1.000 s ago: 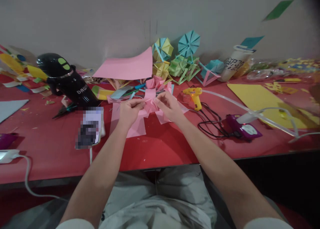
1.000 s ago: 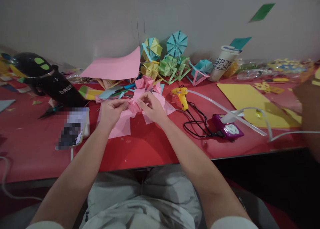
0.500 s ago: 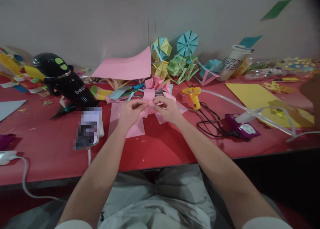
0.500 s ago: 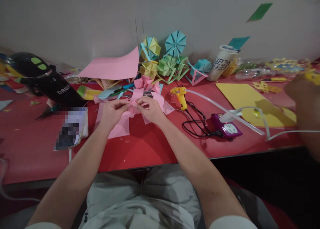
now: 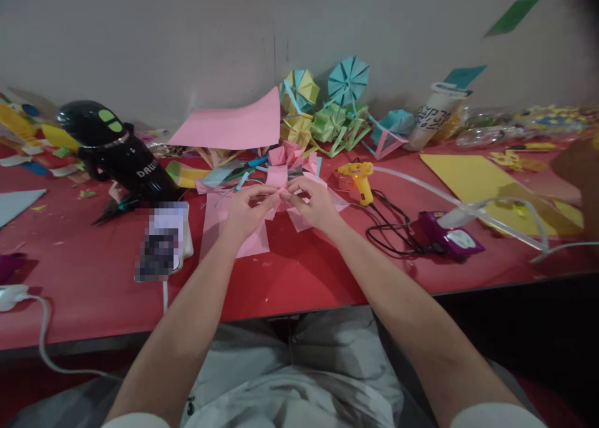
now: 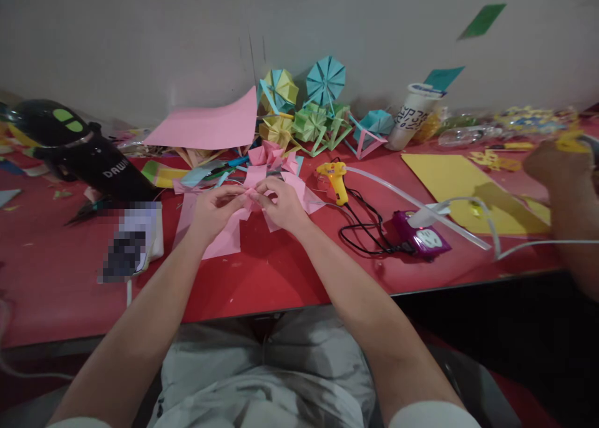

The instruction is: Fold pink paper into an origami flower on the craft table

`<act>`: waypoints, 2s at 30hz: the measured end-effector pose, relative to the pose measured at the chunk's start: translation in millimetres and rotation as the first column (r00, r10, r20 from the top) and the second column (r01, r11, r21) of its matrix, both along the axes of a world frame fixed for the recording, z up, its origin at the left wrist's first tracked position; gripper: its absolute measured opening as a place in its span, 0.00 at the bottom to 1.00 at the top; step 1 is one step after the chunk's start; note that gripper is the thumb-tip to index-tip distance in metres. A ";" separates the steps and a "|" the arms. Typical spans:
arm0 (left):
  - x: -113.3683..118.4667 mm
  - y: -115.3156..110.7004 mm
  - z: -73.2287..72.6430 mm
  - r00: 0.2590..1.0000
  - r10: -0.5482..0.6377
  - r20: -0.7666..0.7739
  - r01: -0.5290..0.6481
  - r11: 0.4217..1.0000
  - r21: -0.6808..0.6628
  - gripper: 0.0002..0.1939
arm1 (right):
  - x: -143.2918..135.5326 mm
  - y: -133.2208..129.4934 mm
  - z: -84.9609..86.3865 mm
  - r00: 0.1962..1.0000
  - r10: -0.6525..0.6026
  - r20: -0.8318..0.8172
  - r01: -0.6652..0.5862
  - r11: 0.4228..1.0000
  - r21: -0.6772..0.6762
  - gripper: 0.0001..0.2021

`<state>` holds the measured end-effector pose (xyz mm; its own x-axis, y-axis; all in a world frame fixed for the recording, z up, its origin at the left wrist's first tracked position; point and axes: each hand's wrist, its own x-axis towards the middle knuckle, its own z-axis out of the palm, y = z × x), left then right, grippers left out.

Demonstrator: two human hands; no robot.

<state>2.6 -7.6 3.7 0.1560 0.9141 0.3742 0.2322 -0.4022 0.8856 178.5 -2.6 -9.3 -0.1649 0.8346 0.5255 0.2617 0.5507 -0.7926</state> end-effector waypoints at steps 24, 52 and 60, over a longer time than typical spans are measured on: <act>-6.8 8.1 -7.6 0.993 0.037 0.113 -0.027 0.995 -0.091 0.18 | 0.1 1.8 -0.7 0.996 0.020 -0.087 -0.028 0.994 -0.101 0.14; -4.3 7.6 -8.5 0.991 0.089 0.097 -0.080 0.992 -0.098 0.18 | -3.4 4.6 -8.8 0.985 0.054 -0.161 -0.094 0.964 -0.249 0.19; -2.4 4.0 -6.4 0.998 0.064 0.001 -0.064 0.998 0.009 0.14 | -5.2 10.1 -14.9 0.957 0.067 -0.283 -0.155 0.941 -0.300 0.18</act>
<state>0.2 -3.6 -2.6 0.0975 0.9187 0.3828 0.2573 -0.3949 0.8820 173.3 7.5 -24.1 -0.1579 0.9484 0.2751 -0.0297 0.2739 -0.9613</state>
